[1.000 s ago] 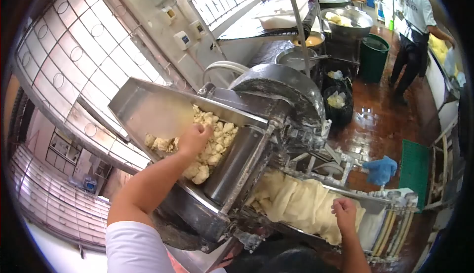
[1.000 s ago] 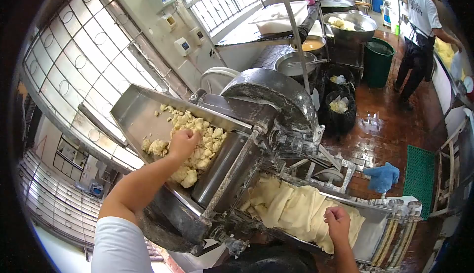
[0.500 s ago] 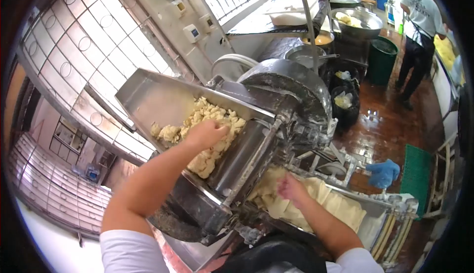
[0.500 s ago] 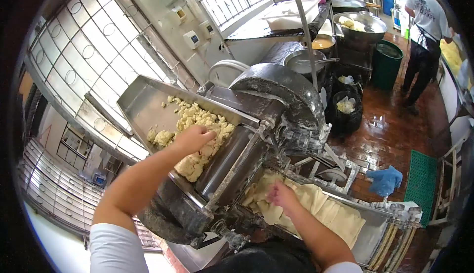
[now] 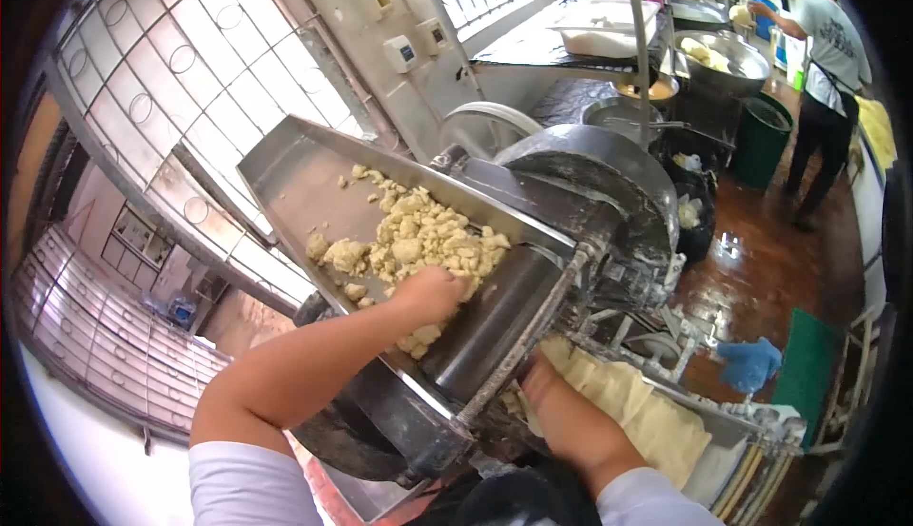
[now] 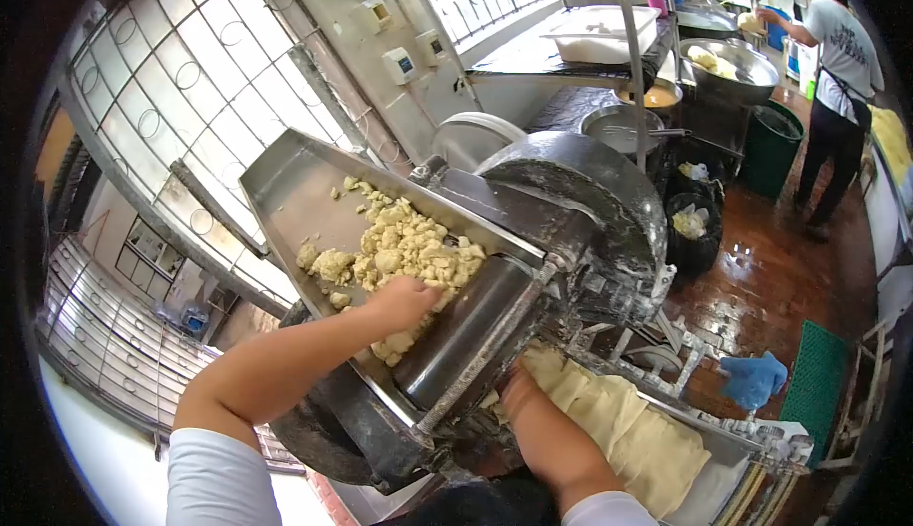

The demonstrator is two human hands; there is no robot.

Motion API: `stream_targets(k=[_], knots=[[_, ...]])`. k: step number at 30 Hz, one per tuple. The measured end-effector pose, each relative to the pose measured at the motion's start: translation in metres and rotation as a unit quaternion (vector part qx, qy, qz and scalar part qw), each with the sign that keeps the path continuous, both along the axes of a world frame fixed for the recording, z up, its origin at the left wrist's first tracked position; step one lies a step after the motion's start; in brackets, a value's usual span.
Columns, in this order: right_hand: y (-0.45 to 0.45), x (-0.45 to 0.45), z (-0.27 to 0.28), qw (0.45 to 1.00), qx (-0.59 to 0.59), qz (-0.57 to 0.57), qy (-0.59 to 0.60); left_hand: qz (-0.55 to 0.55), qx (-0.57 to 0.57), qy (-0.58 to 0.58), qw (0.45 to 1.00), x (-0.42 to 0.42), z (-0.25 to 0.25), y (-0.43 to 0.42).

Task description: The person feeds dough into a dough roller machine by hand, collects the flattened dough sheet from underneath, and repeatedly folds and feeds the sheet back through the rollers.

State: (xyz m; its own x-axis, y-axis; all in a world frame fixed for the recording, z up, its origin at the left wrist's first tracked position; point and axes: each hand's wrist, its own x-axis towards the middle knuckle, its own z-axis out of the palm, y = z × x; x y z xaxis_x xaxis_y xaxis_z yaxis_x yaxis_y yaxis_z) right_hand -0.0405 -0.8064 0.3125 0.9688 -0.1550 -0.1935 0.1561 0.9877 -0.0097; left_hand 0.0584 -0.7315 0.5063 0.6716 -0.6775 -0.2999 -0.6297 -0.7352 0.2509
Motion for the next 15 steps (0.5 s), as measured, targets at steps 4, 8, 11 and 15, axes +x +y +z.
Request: stream_targets(k=[4, 8, 11, 15], knots=[[0.005, 0.021, 0.002, 1.0, -0.019, -0.008, -0.004, -0.008, 0.002, 0.059, 0.998, -0.008, 0.008, 0.0], [0.0, 0.008, -0.017, 0.997, -0.067, -0.019, 0.042, -0.207, -0.261, -0.132, 0.934, 0.046, 0.018, 0.013], [0.0, -0.008, -0.05, 0.986, -0.12, -0.008, 0.114, 0.035, -0.066, -0.226, 0.971, 0.135, 0.081, 0.033], [0.006, -0.042, -0.106, 0.953, -0.219, -0.008, 0.21, 0.015, 0.175, -0.242, 0.954, 0.181, 0.083, 0.064]])
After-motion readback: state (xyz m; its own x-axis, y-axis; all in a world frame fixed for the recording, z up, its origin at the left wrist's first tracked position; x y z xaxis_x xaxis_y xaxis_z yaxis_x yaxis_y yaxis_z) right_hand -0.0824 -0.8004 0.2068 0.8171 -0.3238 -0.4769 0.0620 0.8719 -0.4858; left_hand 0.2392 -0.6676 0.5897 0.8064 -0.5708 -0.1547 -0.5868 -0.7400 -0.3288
